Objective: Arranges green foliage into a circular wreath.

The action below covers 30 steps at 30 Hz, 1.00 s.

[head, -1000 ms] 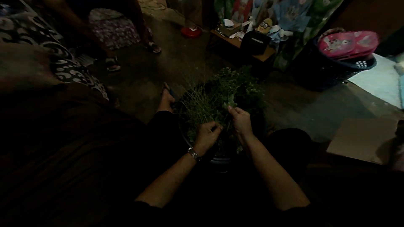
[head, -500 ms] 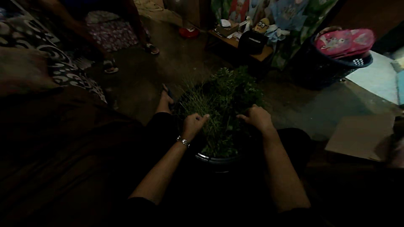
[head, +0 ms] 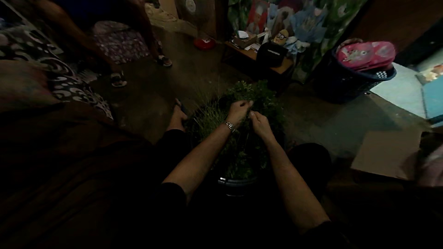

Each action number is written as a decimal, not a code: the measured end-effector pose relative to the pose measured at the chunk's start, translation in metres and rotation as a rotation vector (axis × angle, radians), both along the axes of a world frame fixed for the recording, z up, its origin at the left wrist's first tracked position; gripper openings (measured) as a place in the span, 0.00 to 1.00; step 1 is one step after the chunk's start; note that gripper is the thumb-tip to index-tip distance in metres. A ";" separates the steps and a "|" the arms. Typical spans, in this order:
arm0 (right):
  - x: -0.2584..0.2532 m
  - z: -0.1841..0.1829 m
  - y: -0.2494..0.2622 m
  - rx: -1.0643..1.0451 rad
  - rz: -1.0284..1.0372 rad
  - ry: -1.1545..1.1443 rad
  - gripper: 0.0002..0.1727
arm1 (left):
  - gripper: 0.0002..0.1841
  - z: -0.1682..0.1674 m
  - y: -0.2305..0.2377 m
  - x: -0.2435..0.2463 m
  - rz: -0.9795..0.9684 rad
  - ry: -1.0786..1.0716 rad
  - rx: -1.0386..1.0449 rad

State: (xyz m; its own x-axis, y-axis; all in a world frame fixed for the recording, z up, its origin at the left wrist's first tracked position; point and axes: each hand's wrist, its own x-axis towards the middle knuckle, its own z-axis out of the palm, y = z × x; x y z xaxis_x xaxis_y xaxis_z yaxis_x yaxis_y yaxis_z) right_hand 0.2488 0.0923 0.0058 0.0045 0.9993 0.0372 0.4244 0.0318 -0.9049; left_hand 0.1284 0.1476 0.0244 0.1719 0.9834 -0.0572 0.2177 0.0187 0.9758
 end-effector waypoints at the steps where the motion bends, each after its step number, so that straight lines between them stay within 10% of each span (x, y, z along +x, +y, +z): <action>1: -0.003 0.000 0.002 0.009 -0.022 0.034 0.25 | 0.21 0.001 0.003 0.003 0.010 -0.025 -0.007; 19: 0.004 0.007 0.003 -0.036 -0.299 0.731 0.11 | 0.11 0.000 -0.057 0.001 0.052 -0.036 0.261; 25: 0.024 0.017 0.006 0.059 -0.279 0.056 0.22 | 0.10 0.002 -0.073 -0.014 -0.099 -0.218 0.045; 30: 0.021 0.031 -0.021 0.014 -0.116 -0.008 0.28 | 0.09 -0.001 -0.074 -0.040 0.015 -0.195 -0.066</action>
State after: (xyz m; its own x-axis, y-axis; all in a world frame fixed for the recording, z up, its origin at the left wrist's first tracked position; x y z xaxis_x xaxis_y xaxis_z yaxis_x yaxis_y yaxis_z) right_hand 0.2696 0.0713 0.0368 0.1193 0.9915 0.0514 0.4330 -0.0054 -0.9014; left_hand 0.0880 0.0738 0.0230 0.1711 0.9812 -0.0890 0.0239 0.0861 0.9960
